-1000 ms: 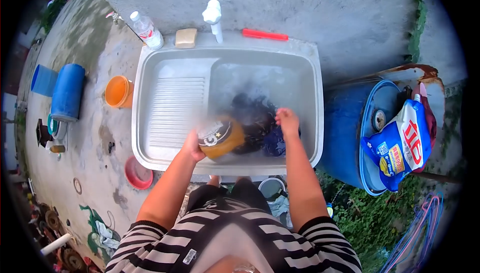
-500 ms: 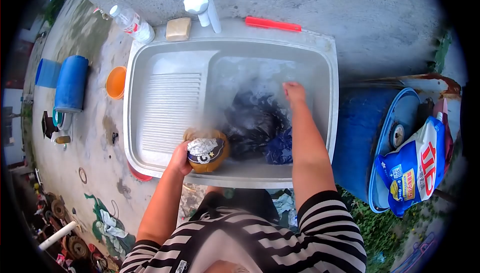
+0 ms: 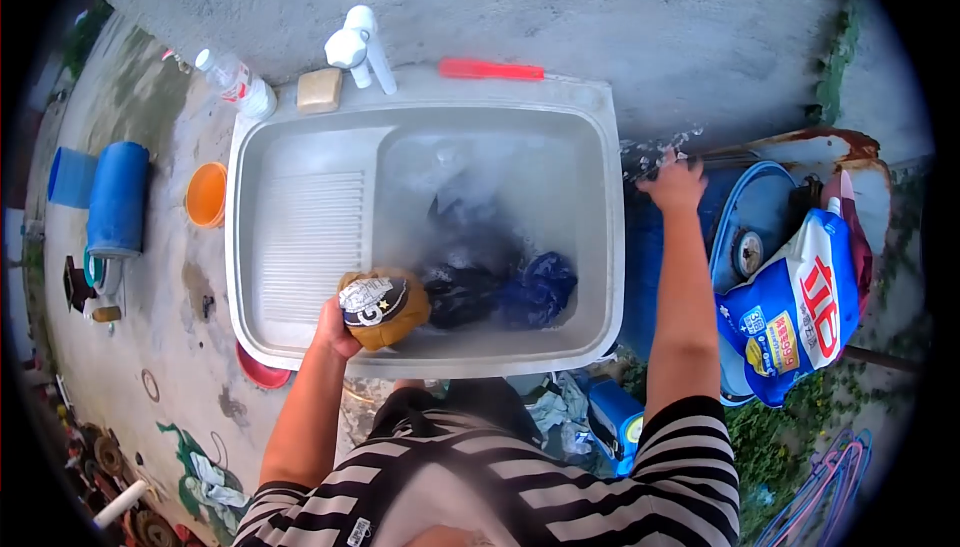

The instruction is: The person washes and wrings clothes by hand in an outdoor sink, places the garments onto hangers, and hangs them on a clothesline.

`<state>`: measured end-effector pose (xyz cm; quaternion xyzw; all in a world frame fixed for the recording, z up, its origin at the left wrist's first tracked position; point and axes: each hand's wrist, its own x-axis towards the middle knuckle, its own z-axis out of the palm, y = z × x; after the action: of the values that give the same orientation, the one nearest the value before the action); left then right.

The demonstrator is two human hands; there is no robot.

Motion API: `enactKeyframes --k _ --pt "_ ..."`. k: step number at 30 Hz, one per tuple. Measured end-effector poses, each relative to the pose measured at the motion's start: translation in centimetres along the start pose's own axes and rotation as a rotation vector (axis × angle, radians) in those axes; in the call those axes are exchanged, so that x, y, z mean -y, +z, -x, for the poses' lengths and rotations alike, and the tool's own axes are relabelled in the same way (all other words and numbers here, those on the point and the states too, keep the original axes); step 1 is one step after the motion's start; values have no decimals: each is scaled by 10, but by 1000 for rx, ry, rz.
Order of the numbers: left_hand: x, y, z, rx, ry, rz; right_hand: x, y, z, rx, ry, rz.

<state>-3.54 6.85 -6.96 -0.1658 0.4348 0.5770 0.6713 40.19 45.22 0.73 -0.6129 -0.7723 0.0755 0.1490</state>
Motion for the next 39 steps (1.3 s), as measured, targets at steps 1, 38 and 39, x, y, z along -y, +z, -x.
enactKeyframes --k 1,38,39 --pt "0 3 2 15 0 18 4 4 12 -210 -22 496" --pt "10 17 4 66 -57 57 45 -62 -18 201 229 -1436" --pt "11 17 2 71 -57 58 31 -50 -24 124 198 -978"
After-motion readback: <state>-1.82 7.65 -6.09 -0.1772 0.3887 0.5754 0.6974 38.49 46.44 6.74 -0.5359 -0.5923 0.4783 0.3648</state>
